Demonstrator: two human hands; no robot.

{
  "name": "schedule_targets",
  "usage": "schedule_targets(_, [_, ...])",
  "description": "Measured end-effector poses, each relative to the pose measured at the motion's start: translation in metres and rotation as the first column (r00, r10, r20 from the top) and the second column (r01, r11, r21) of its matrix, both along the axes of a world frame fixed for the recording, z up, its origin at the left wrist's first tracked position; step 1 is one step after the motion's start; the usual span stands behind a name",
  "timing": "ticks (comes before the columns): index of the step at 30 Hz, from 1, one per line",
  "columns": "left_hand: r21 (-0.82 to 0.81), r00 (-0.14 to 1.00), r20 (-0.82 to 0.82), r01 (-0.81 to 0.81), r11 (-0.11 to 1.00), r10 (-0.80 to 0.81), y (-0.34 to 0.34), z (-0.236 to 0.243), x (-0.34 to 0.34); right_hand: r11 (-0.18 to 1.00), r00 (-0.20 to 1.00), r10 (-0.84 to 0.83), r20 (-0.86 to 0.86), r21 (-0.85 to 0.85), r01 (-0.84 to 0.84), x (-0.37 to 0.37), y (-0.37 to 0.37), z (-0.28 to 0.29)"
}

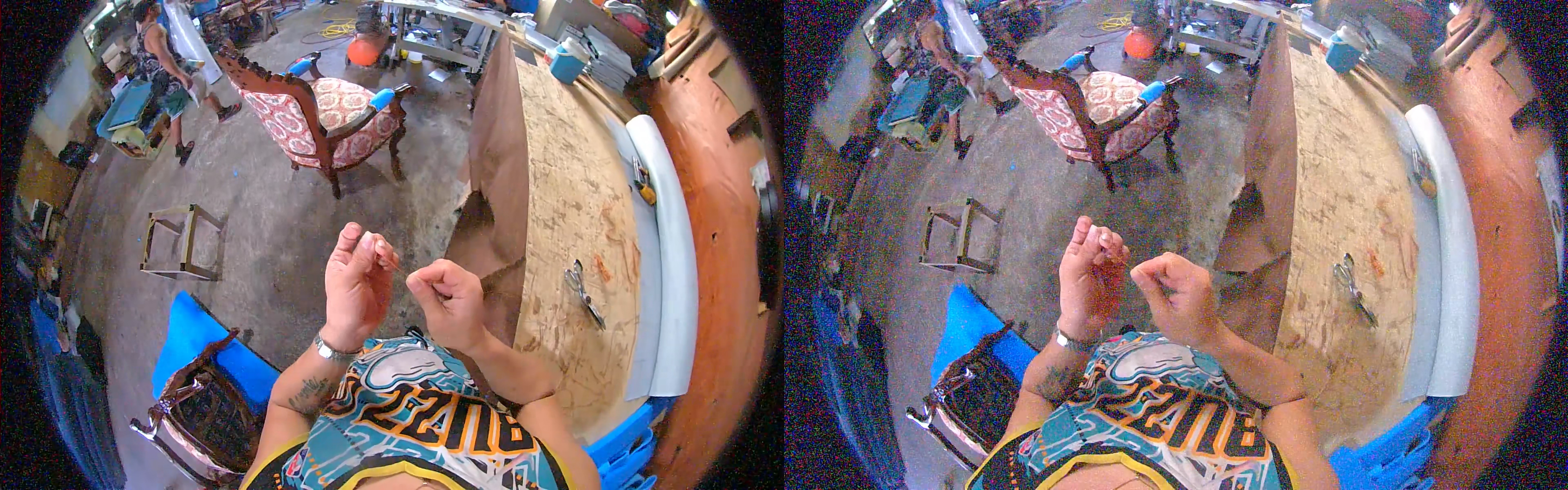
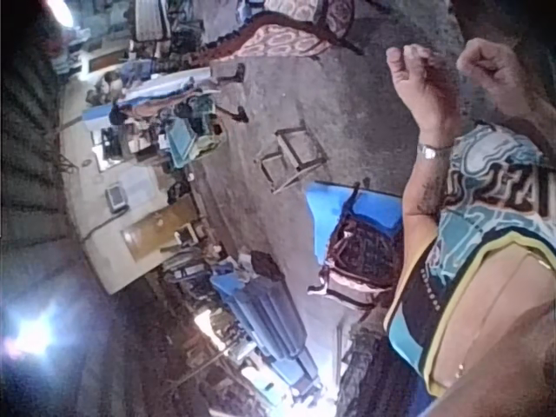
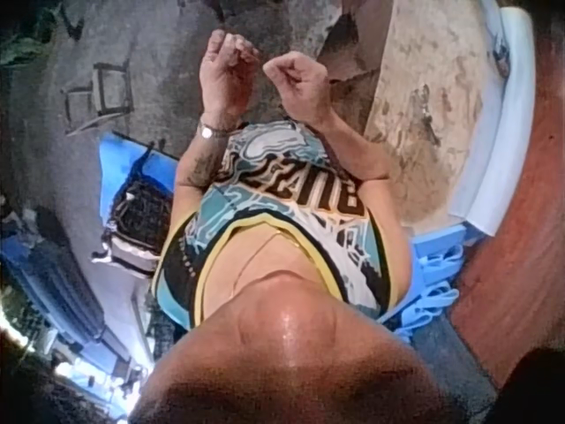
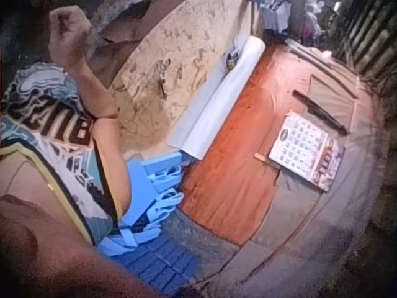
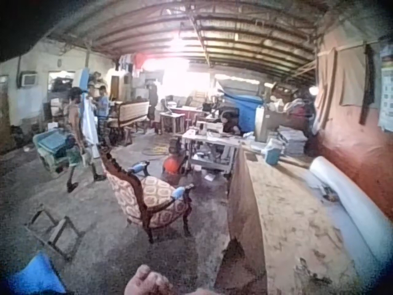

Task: The person threads and knots thread onto a needle, uses pliers on the upholstery of a wooden armchair, and hand-sews the fabric cushion onto the chair frame.

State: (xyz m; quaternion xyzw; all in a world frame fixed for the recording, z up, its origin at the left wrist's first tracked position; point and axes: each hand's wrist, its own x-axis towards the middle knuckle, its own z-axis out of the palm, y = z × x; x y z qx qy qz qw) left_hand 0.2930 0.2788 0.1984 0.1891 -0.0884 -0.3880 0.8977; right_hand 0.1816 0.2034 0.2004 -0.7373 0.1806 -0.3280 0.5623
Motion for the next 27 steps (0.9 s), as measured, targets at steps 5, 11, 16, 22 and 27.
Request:
schedule_targets(5, [-0.048,0.991,0.126,0.045,0.998,-0.039,-0.004,-0.005,0.005,0.985,0.998,0.007,0.061,0.174,-0.017,-0.003,0.002,0.003])
schedule_targets(11, [0.173,0.988,0.150,-0.068,0.983,0.042,0.011,-0.027,-0.022,0.978,0.997,-0.037,0.073,0.209,0.021,-0.008,-0.005,0.010])
schedule_targets(16, [0.271,0.902,0.431,-0.098,0.957,-0.030,0.010,-0.038,-0.045,0.961,0.984,-0.111,0.137,0.267,0.071,-0.008,-0.003,0.008])
schedule_targets(22, [0.145,0.805,0.587,-0.213,0.966,0.090,-0.006,-0.033,-0.035,0.968,0.986,-0.162,0.045,0.199,0.150,-0.013,0.000,0.007])
schedule_targets(27, [0.153,0.894,0.447,-0.103,0.983,0.024,-0.012,-0.030,-0.033,0.957,0.984,-0.176,0.022,0.237,0.166,-0.022,0.002,0.005])
